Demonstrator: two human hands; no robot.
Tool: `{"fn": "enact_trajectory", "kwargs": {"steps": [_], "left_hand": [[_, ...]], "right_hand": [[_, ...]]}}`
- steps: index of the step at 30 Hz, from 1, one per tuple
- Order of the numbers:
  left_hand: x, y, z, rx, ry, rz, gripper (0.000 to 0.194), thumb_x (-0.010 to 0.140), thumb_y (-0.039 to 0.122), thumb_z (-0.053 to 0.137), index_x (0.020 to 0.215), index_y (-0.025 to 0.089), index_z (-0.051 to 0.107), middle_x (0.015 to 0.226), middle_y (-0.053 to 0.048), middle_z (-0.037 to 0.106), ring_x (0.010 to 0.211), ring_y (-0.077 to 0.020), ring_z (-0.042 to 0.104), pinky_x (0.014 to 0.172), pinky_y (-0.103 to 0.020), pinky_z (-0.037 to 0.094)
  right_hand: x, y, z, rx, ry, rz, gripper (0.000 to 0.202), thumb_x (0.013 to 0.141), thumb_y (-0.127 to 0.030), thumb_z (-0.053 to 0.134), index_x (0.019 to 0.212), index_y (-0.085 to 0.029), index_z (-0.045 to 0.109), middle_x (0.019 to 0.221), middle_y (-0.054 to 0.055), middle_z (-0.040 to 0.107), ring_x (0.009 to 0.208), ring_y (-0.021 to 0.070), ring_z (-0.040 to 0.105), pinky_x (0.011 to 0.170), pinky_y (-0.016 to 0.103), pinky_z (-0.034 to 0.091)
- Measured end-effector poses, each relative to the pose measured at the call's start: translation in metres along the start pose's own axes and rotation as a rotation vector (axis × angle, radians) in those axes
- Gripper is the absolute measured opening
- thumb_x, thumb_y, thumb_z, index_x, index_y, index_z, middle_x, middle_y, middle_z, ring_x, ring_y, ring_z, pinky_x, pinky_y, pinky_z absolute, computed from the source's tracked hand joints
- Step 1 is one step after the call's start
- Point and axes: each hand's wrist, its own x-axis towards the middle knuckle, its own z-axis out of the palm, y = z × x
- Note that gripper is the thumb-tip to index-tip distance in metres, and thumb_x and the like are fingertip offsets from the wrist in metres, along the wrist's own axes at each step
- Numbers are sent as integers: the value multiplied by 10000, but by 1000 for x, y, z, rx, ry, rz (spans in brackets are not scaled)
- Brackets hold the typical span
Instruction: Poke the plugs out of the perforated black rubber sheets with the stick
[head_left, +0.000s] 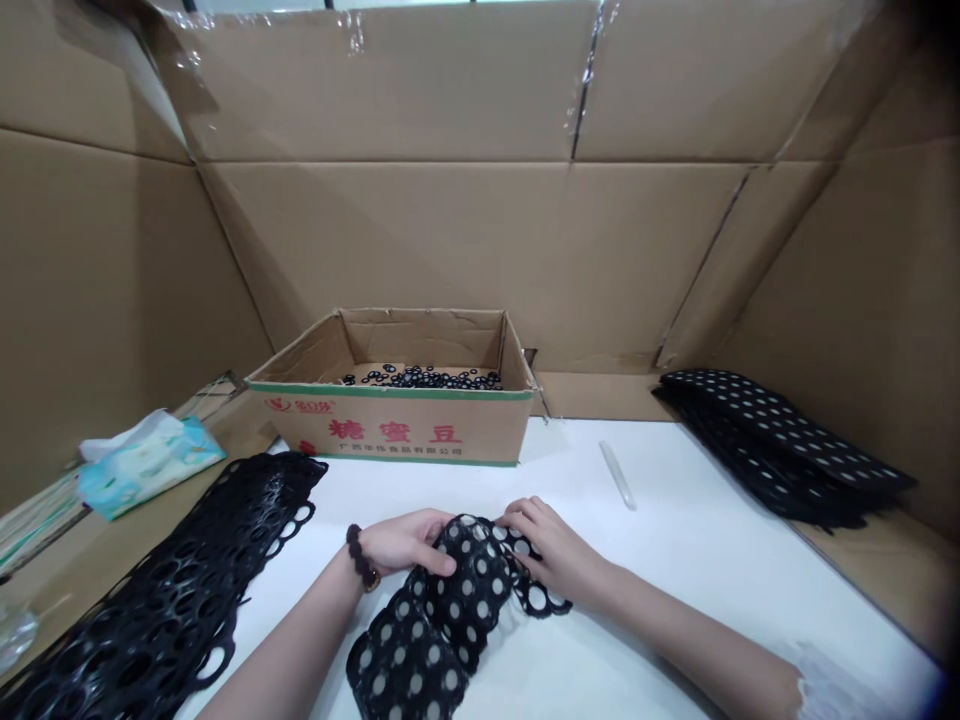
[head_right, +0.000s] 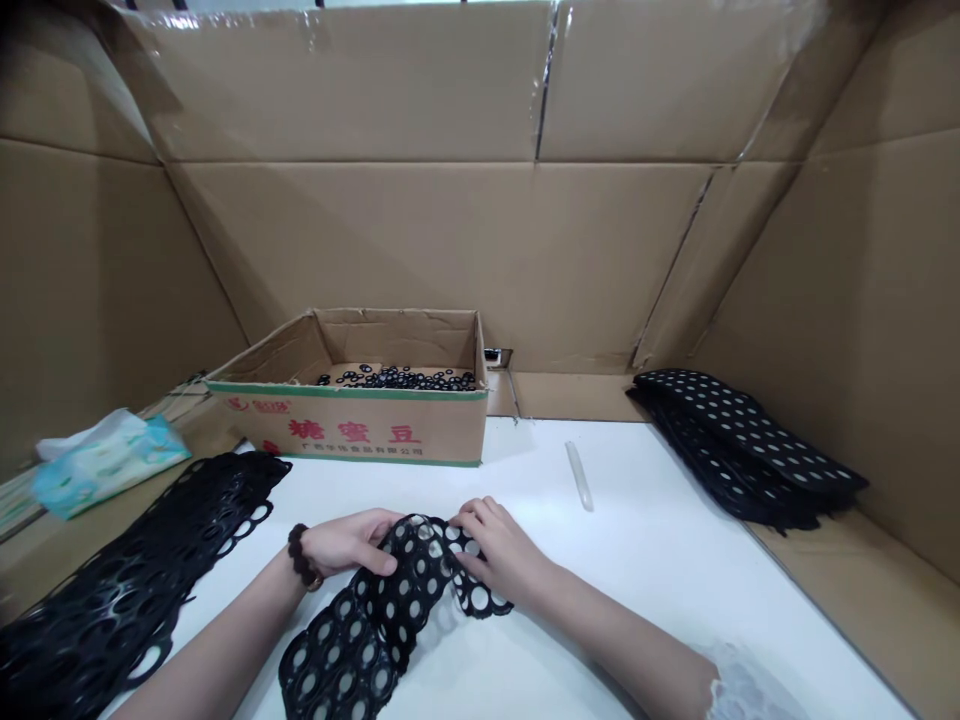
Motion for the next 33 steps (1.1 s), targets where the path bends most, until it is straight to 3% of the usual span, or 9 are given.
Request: {"fn": "enact_trajectory", "kwargs": {"steps": [4, 9, 12, 14, 17, 20, 24, 27, 33], "left_hand": [[-1, -4, -4, -5, 97, -69, 255, 618, 219, 684, 827, 90, 619, 818, -64, 656, 712, -137, 587, 710, -236, 417], [1, -5, -2, -3, 151, -94, 219, 621, 186, 668, 812, 87, 626, 766, -58, 661, 697, -139, 597, 703, -238, 427], [1, -5, 0, -2, 176, -91, 216, 601, 187, 676, 787, 88, 627, 756, -57, 661, 692, -147, 598, 698, -242, 428], [2, -5, 1, -8, 183, -92, 220, 598, 190, 676, 785, 86, 625, 752, -56, 657, 679, -142, 593, 682, -234, 424], [1, -6, 0, -13, 181, -94, 232, 592, 202, 681, 784, 86, 624, 732, -46, 646, 629, -125, 575, 623, -215, 409], [1, -8, -2, 11, 213, -70, 218, 582, 221, 689, 745, 90, 628, 669, -17, 621, 566, -97, 534, 569, -192, 374], [1, -9, -4, 104, 224, -37, 237, 586, 246, 691, 760, 95, 638, 667, 5, 599, 577, -79, 487, 581, -180, 338], [1, -8, -5, 146, 217, -46, 211, 583, 257, 698, 706, 101, 626, 615, 33, 561, 549, -59, 439, 551, -169, 309], [1, -5, -4, 140, 161, -83, 249, 591, 300, 697, 737, 123, 598, 652, 35, 561, 575, -66, 466, 585, -179, 344]], "right_hand": [[-5, 3, -4, -10, -21, 89, 70, 794, -235, 457, 851, -210, 491, 804, 37, 520, 792, 179, 467, 704, 319, 396], [-8, 21, -18, -124, -40, 140, 82, 794, -270, 471, 842, -205, 487, 781, 34, 528, 756, 178, 477, 684, 318, 378], [-4, 19, -27, -228, 38, 160, 110, 828, -242, 404, 832, -187, 499, 810, 57, 532, 788, 187, 481, 721, 335, 360], [2, 4, -28, -173, 103, 135, 167, 857, -240, 333, 890, -181, 485, 836, 64, 526, 794, 172, 483, 729, 314, 362], [15, -25, -18, -36, 46, 19, 290, 812, -367, 430, 1040, -188, 422, 873, 59, 524, 788, 171, 488, 690, 282, 378], [28, -41, -1, 43, -70, -44, 430, 677, -453, 585, 996, -202, 443, 871, 40, 522, 783, 182, 486, 642, 264, 372], [38, -31, 19, 348, -166, 70, 293, 695, -399, 581, 838, -200, 423, 615, -55, 426, 554, 96, 408, 496, 190, 301], [41, -21, 25, 554, -158, 118, 199, 760, -360, 505, 787, -190, 406, 584, -65, 396, 521, 76, 373, 493, 180, 294], [41, -23, 27, 541, -42, 157, 156, 820, -301, 385, 742, -182, 449, 597, -28, 512, 548, 106, 455, 531, 211, 336]]}}
